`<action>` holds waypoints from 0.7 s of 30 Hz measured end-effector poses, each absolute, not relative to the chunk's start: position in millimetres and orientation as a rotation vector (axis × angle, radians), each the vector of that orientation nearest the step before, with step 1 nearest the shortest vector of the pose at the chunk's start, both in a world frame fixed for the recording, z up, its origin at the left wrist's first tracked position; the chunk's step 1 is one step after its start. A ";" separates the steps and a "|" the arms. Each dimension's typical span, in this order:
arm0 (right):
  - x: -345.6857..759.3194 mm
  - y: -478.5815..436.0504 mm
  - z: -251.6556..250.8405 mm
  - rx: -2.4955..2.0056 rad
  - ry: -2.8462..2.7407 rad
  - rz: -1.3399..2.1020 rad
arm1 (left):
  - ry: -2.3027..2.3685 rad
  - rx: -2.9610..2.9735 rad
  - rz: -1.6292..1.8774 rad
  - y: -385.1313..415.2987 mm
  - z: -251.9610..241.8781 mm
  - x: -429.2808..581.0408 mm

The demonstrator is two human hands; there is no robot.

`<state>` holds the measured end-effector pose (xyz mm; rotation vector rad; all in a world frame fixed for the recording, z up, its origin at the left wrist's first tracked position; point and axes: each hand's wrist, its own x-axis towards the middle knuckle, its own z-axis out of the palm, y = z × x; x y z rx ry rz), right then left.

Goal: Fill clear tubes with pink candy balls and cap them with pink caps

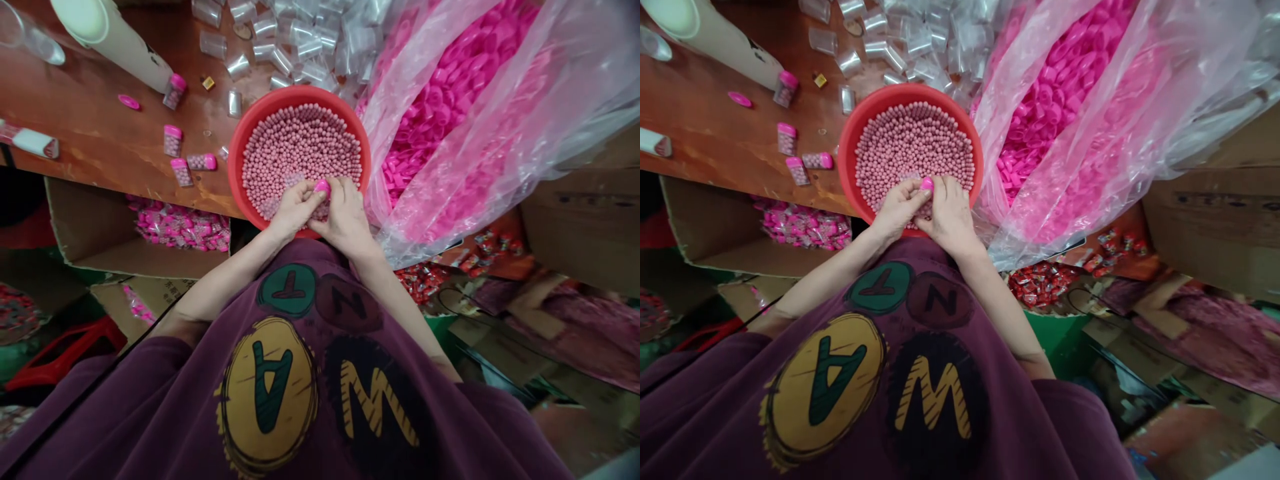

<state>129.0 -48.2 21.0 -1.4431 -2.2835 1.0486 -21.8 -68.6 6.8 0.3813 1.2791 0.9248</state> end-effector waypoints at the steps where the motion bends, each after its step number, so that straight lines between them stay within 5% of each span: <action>1: 127.9 -48.2 17.2 -1.460 -2.302 1.025 | 1.285 0.363 0.919 -68.5 7.4 -20.4; 12: 108.9 -49.3 -18.2 -1.456 -2.328 0.912 | 1.285 0.310 0.957 -76.2 -10.8 -27.8; 21: 102.3 -45.6 -45.3 -1.345 -2.197 1.338 | 1.862 0.500 1.094 -117.3 -39.9 -152.2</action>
